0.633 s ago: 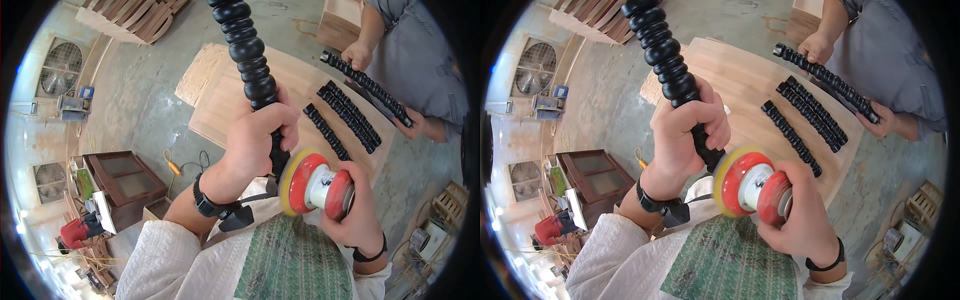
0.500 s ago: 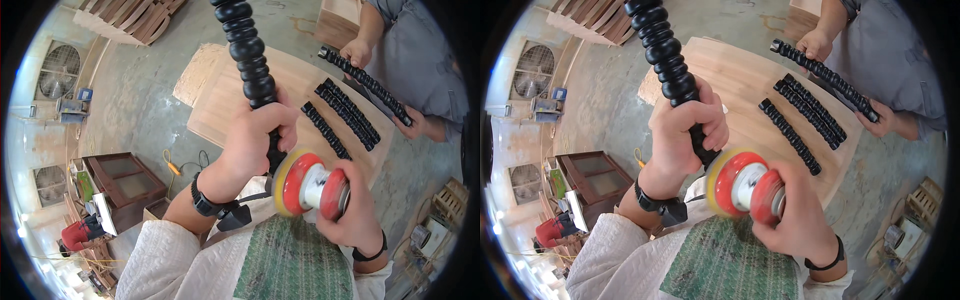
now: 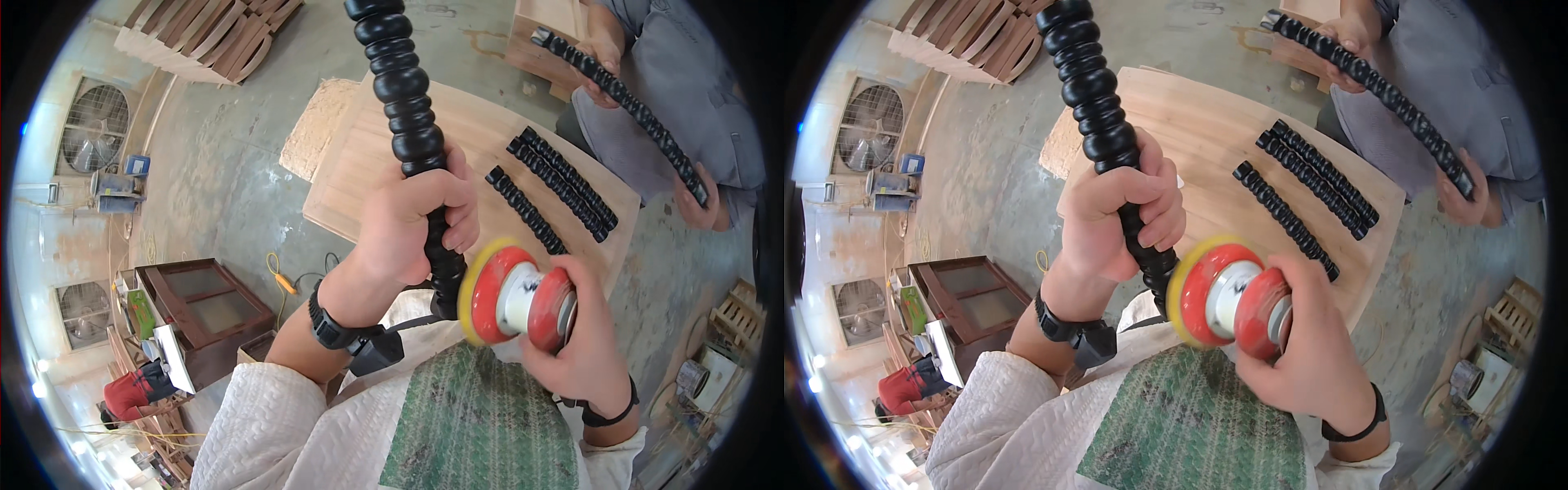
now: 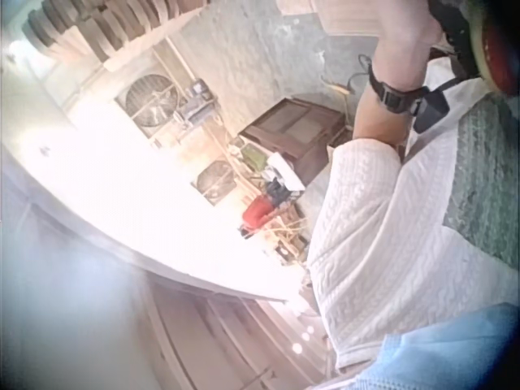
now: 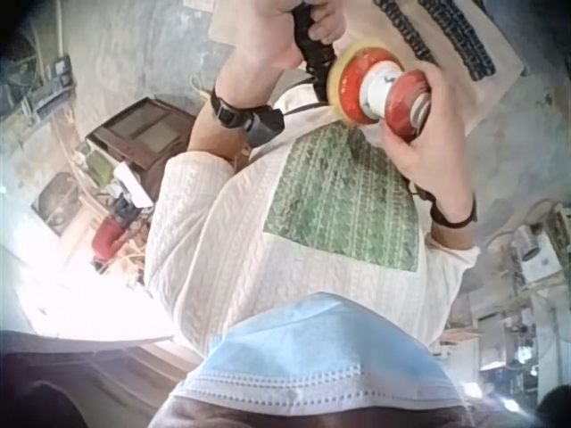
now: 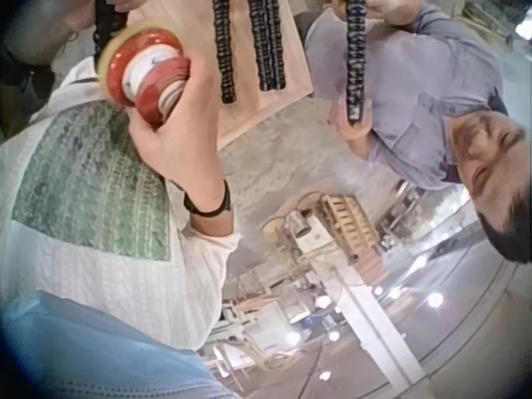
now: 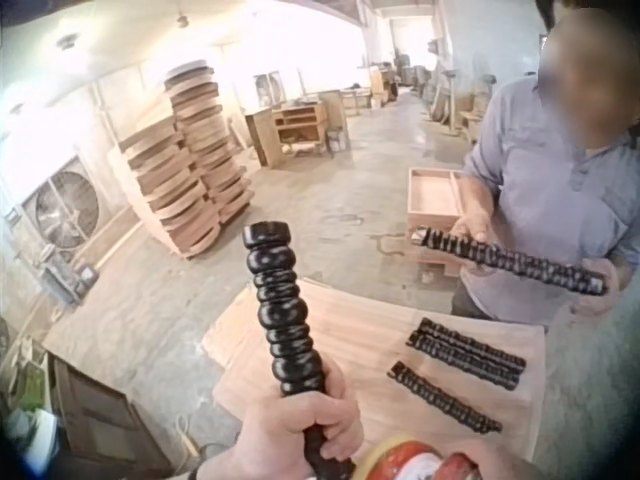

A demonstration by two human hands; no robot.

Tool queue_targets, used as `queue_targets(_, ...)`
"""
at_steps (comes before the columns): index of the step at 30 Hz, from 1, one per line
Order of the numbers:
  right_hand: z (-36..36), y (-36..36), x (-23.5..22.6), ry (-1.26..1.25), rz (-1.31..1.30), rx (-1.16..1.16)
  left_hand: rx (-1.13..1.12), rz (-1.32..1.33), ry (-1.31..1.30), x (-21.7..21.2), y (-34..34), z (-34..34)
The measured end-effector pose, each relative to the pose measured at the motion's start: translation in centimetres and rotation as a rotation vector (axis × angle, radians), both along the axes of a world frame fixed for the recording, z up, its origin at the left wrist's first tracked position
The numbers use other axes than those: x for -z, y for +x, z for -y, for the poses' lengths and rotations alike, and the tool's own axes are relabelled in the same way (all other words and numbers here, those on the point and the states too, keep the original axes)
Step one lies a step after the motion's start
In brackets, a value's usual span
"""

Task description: The person uses a handheld electric polisher to smooth the surface of several black, turned wooden legs. The person holds each leg with one hand and applies the polisher with the other, working along the contours of the wood. A second person is present, handing over the wooden legs and observing the process.

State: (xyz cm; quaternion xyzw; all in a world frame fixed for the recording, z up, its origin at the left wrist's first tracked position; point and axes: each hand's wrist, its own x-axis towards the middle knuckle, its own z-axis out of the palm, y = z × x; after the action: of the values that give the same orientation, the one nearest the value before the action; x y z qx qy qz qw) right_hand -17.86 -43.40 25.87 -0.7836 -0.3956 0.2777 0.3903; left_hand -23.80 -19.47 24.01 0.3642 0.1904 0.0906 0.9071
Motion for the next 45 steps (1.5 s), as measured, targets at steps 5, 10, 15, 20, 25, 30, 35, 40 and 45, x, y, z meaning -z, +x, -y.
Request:
queue_targets(5, 0.4, -0.8, 0.0, -0.015, -0.008, -0.01, 0.002, 0.021, 0.078, -0.2, -0.1, 0.6)
queue_targets(10, 0.2, -0.6, 0.1, 0.038, 0.03, 0.047, 0.012, 0.012, 0.106, -0.8, 0.0, 0.0)
queue_targets(15, -0.9, -1.0, -0.5, -0.053, 0.08, -0.088, 0.014, -0.022, 0.22, -1.0, 0.2, -0.2)
queue_targets(20, -0.6, -0.9, -0.1, 0.049, 0.117, -0.014, 0.012, -0.004, 0.186, -0.6, 0.2, -0.6)
queue_targets(25, -1.1, -0.7, 0.6, -0.021, 0.098, -0.037, -0.008, -0.008, 0.21, -1.2, 0.5, -1.3)
queue_targets(30, -1.4, -0.6, -0.3, 0.034, 0.114, -0.076, 0.024, -0.025, 0.209, -0.7, 0.6, -1.6)
queue_targets(35, -1.9, -0.3, 1.3, -0.001, 0.178, 0.07, 0.112, 0.035, 0.085, -0.8, 0.0, -3.3)
queue_targets(40, 0.8, 0.7, 7.1, -0.047, 0.175, 0.249, 0.097, 0.222, -0.238, -0.1, -0.6, -4.3)
queue_targets(45, 3.6, 0.7, 16.4, -0.14, 0.279, 0.185, 0.096, 0.283, -0.402, 0.7, -0.1, -4.2)
